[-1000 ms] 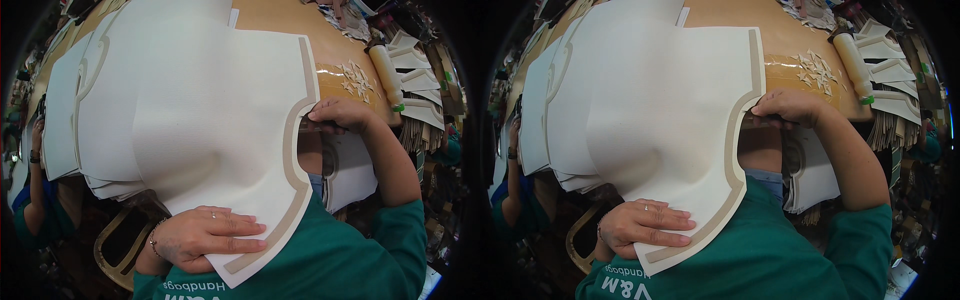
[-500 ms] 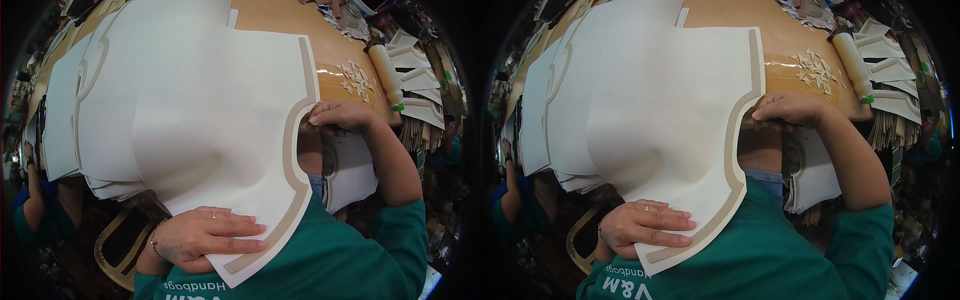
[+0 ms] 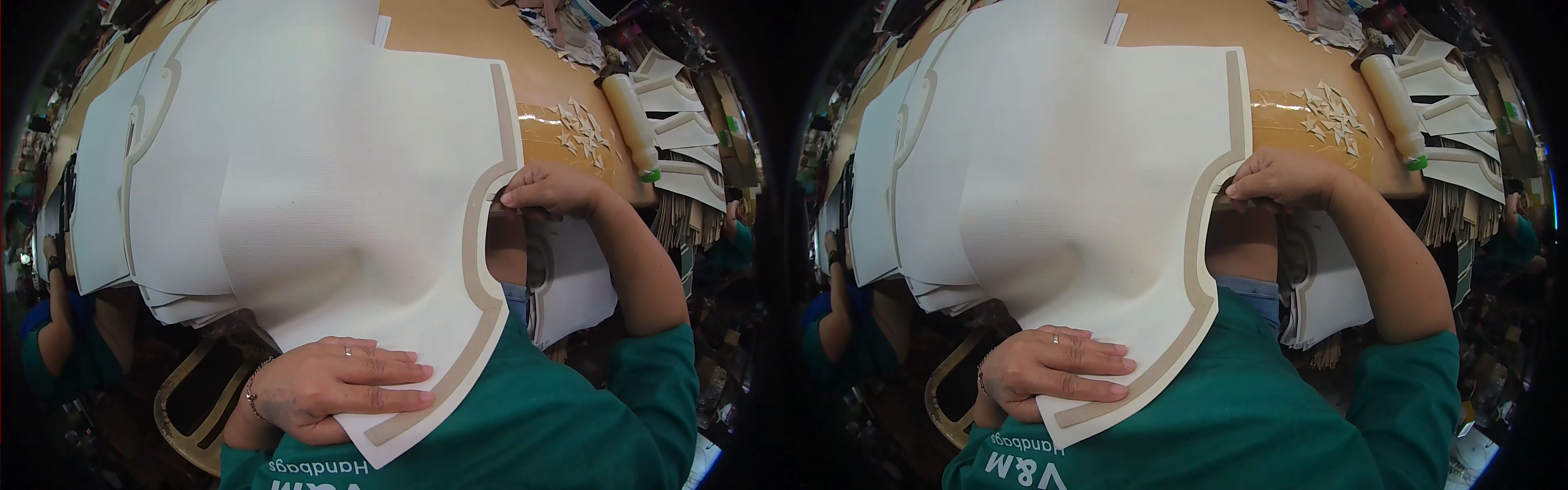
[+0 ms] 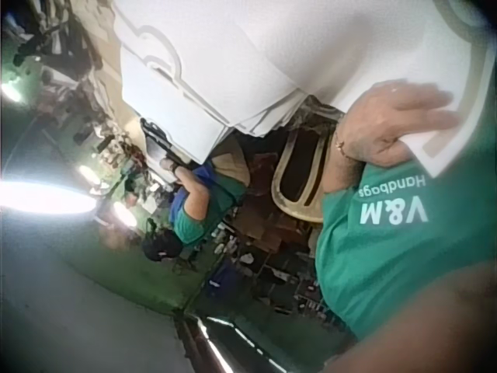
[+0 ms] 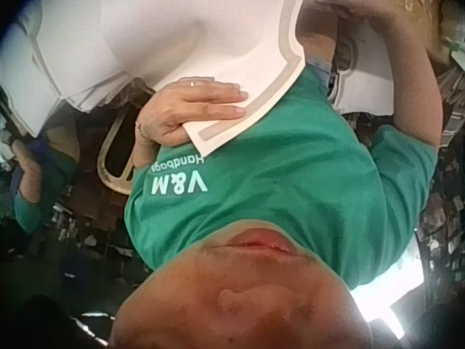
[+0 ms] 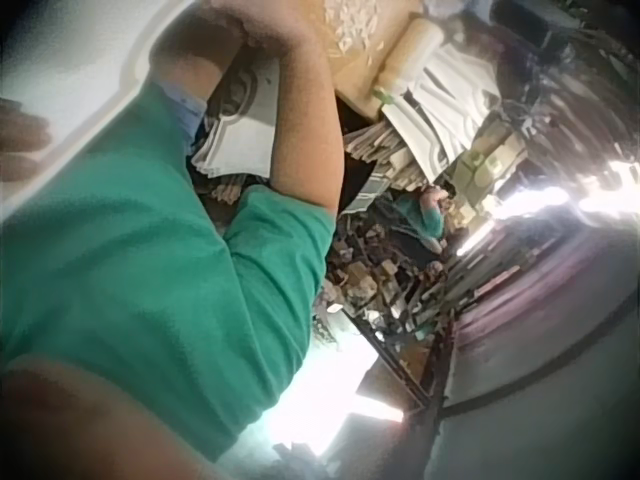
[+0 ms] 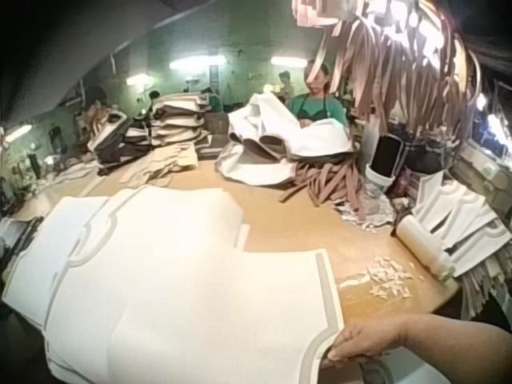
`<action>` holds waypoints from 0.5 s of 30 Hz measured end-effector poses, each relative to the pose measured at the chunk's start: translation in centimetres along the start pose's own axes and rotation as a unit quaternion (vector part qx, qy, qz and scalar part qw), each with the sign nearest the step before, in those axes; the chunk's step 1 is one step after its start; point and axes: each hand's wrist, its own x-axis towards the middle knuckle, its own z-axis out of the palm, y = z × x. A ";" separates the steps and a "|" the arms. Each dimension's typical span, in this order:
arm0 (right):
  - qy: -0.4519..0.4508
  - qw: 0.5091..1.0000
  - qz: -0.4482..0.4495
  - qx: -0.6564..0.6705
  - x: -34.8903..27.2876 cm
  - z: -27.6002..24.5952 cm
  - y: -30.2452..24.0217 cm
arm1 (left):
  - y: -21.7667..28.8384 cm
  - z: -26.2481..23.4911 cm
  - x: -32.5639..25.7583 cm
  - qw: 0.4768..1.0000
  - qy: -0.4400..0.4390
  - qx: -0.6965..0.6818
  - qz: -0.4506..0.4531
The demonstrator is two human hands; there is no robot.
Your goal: The person cuts a curved section out of a white leather sheet using shears, peels away a narrow strip from the edge, and handles multiple pieces from a stack on a workshop table.
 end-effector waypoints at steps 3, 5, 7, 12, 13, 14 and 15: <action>0.000 0.993 -0.065 -0.103 -0.6 -1.0 0.9 | 0.4 -0.6 -0.5 0.999 -0.006 0.044 -0.007; 0.048 0.993 -0.107 0.008 -2.1 -3.1 2.7 | 1.2 -1.1 -1.0 0.997 -0.001 0.070 -0.015; 0.143 0.975 -0.130 0.111 -2.6 -3.7 2.6 | 1.8 -1.1 -1.1 0.995 0.028 0.082 -0.040; 0.291 0.921 -0.223 0.131 4.0 -2.5 2.1 | 5.4 -2.8 1.1 0.970 0.150 0.172 -0.082; 0.306 0.903 -0.297 0.060 5.4 -2.8 1.2 | 6.0 -2.8 1.4 0.947 0.249 0.194 -0.064; 0.283 0.904 -0.312 0.067 5.7 -4.1 0.4 | 7.7 -5.2 2.2 0.955 0.232 0.174 -0.068; 0.271 0.906 -0.316 0.076 4.8 -5.4 -0.4 | 8.6 -8.0 2.5 0.933 0.239 0.264 -0.054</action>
